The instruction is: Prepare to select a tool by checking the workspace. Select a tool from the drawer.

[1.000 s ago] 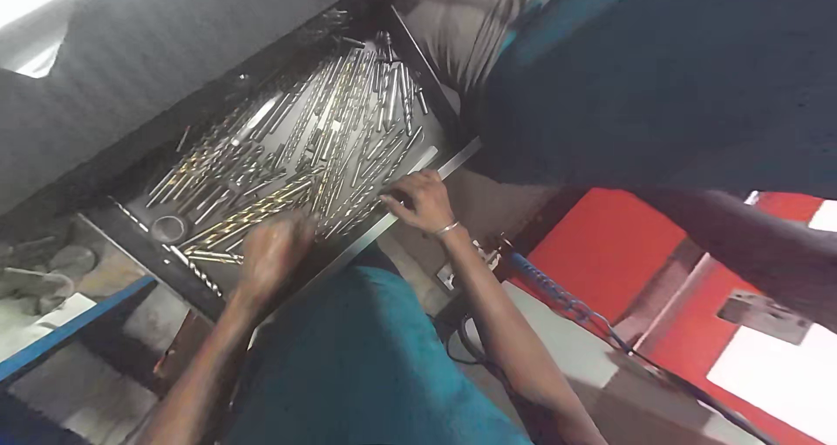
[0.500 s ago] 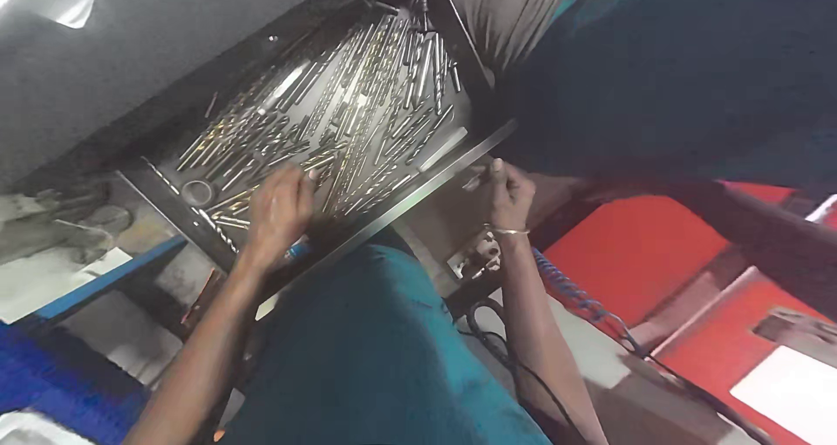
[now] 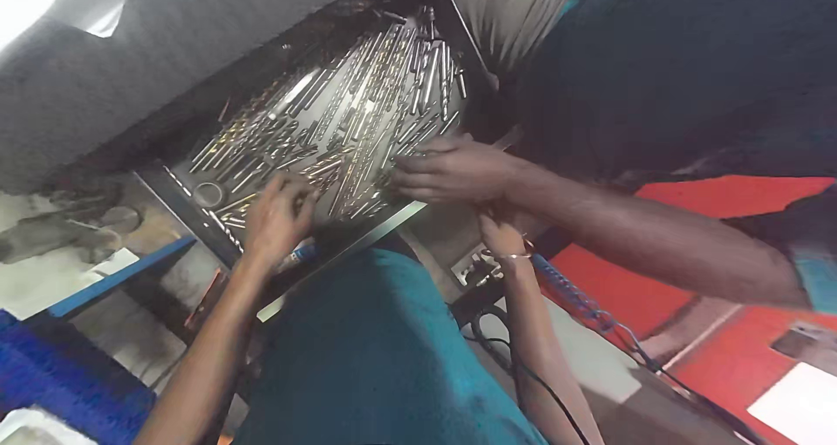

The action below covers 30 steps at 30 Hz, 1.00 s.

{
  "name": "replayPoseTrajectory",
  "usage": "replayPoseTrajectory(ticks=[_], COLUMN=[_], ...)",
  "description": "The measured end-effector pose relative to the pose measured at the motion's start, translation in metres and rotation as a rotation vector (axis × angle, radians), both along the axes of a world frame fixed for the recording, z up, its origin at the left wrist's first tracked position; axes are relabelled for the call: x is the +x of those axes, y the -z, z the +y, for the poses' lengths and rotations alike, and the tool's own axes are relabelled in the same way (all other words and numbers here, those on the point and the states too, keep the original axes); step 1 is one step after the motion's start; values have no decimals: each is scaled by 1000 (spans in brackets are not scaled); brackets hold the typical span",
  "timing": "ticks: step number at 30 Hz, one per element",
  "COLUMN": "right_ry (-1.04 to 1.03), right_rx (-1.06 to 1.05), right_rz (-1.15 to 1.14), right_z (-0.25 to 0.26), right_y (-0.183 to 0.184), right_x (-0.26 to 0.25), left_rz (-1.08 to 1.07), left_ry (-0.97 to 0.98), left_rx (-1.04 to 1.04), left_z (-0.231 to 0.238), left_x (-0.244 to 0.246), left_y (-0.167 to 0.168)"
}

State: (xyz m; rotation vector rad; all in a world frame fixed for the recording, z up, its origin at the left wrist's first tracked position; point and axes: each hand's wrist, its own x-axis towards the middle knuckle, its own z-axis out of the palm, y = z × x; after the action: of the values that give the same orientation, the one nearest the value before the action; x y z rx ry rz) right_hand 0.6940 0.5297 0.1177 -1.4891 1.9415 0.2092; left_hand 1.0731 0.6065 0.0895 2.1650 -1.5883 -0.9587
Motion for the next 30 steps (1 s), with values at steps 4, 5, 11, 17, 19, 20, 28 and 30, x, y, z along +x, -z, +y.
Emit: replayPoseTrajectory(ticks=[4,5,11,17,19,20,28,30], right_ry=[-257,-216,-158,-161,-254,-322,-524,-507], right_rx=[83,-7,308,287,325,318,1293,1284], right_rz=[56,11,88,61,116,95,-674,-612], right_z=[8,10,-21,-11,-12,-12,-37,-32], right_y=[3,7,-78,-69,-76,-78,-25,-26], right_x=[-3,-3,96,89,101,105,203,208], left_rz=[-24,-28,-23,-47,-33,-20,-9,-10], left_ry=[-33,-52,-120,-115,-104,-101,-175,-199], left_rx=[-47,-68,-75,-128,-143,-153,-164,-176], left_z=[10,13,24,26,26,27,34,41], left_x=[12,15,30,30,30,30,45,55], left_y=[-1,0,0,3,6,7,-3,-9])
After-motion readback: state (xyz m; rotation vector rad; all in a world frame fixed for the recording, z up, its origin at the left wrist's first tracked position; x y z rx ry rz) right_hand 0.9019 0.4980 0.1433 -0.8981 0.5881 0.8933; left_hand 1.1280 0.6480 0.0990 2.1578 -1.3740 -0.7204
